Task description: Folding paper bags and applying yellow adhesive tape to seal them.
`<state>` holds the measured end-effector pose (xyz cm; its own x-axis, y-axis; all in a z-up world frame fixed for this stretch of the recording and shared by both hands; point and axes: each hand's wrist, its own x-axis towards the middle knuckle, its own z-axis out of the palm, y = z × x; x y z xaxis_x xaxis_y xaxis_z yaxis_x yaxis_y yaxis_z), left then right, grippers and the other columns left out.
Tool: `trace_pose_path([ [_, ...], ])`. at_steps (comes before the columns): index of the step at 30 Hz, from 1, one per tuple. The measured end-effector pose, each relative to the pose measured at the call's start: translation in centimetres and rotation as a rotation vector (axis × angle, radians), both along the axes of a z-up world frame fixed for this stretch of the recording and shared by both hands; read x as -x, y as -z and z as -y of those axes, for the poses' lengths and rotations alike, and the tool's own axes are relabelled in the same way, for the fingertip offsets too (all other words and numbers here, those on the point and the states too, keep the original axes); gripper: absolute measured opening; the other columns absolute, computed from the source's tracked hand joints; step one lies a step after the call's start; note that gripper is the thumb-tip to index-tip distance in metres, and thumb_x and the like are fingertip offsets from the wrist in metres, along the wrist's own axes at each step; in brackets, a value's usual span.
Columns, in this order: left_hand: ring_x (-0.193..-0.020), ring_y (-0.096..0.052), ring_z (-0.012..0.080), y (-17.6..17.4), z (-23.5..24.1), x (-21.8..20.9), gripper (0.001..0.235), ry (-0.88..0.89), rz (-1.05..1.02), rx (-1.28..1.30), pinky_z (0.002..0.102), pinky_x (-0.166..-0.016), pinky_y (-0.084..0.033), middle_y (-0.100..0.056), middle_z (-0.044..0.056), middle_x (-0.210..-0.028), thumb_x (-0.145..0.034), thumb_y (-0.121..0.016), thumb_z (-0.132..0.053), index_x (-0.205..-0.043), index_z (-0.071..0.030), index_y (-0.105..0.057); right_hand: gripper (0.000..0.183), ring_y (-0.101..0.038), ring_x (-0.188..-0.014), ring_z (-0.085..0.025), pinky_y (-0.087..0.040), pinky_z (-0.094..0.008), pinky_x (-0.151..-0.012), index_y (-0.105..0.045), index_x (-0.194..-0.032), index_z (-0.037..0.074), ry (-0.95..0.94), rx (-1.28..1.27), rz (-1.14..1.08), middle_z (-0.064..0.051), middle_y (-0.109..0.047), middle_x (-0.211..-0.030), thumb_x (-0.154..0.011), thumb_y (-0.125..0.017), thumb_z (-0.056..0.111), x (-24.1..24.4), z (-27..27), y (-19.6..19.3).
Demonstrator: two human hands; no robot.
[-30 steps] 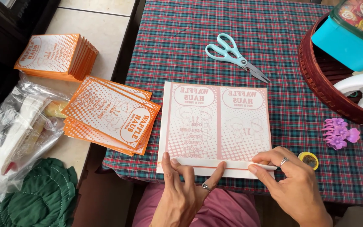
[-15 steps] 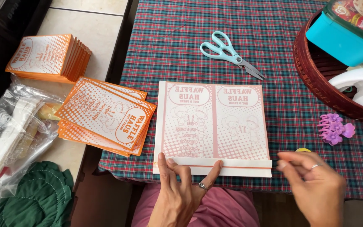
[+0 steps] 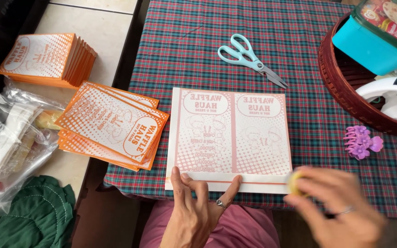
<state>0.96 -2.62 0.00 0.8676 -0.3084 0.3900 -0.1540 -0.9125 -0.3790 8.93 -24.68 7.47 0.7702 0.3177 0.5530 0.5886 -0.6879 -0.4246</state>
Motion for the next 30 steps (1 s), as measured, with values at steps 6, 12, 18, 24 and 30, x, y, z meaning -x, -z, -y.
trace_pose_path([
  [6,-0.090,-0.059,0.0569,-0.1,-0.2,0.1,0.066,0.020,-0.020,-0.015,0.074,-0.104,-0.043,-0.054,0.042,-0.087,-0.101,-0.022,-0.001,-0.165,-0.018,-0.019,0.022,-0.069,-0.095,-0.026,-0.059,-0.034,-0.086,-0.074,-0.100,-0.001,-0.421,-0.015,-0.050,-0.011,-0.074,-0.104,-0.080,-0.082,0.004,-0.1,-3.3,2.3],
  [12,-0.084,-0.060,0.0513,0.1,-0.3,-0.1,0.076,0.044,0.019,-0.007,0.073,-0.100,-0.047,-0.052,0.033,-0.078,-0.093,-0.027,0.010,-0.164,-0.018,-0.028,0.028,-0.072,-0.097,-0.023,-0.056,-0.036,-0.090,-0.078,-0.097,0.000,-0.040,0.050,-0.125,-0.012,-0.077,-0.106,-0.071,-0.086,0.003,0.0,0.6,2.2],
  [18,-0.087,-0.058,0.0543,0.8,0.0,0.0,0.066,0.040,0.033,0.022,0.074,-0.100,-0.046,-0.052,0.037,-0.081,-0.099,-0.025,0.001,-0.164,-0.016,-0.027,0.027,-0.070,-0.092,-0.025,-0.060,-0.029,-0.083,-0.077,-0.098,0.000,-0.279,-0.103,-0.059,-0.009,-0.076,-0.102,-0.073,-0.085,0.006,0.6,-4.6,2.3],
  [24,-0.085,-0.061,0.0552,1.0,-0.1,-0.1,0.069,0.031,0.037,0.002,0.072,-0.097,-0.048,-0.055,0.039,-0.082,-0.098,-0.026,0.005,-0.163,-0.017,-0.030,0.026,-0.073,-0.092,-0.021,-0.057,-0.030,-0.087,-0.076,-0.094,-0.002,-0.082,-0.063,-0.087,-0.014,-0.077,-0.102,-0.070,-0.087,0.001,-0.1,-0.7,2.9],
  [30,-0.085,-0.059,0.0558,1.5,0.0,0.0,0.065,0.046,0.062,0.041,0.073,-0.098,-0.048,-0.053,0.038,-0.082,-0.101,-0.024,-0.002,-0.164,-0.017,-0.027,0.028,-0.072,-0.096,-0.020,-0.060,-0.028,-0.088,-0.078,-0.097,0.003,-0.247,-0.138,-0.110,-0.006,-0.078,-0.100,-0.070,-0.086,0.008,0.7,-4.5,2.7],
])
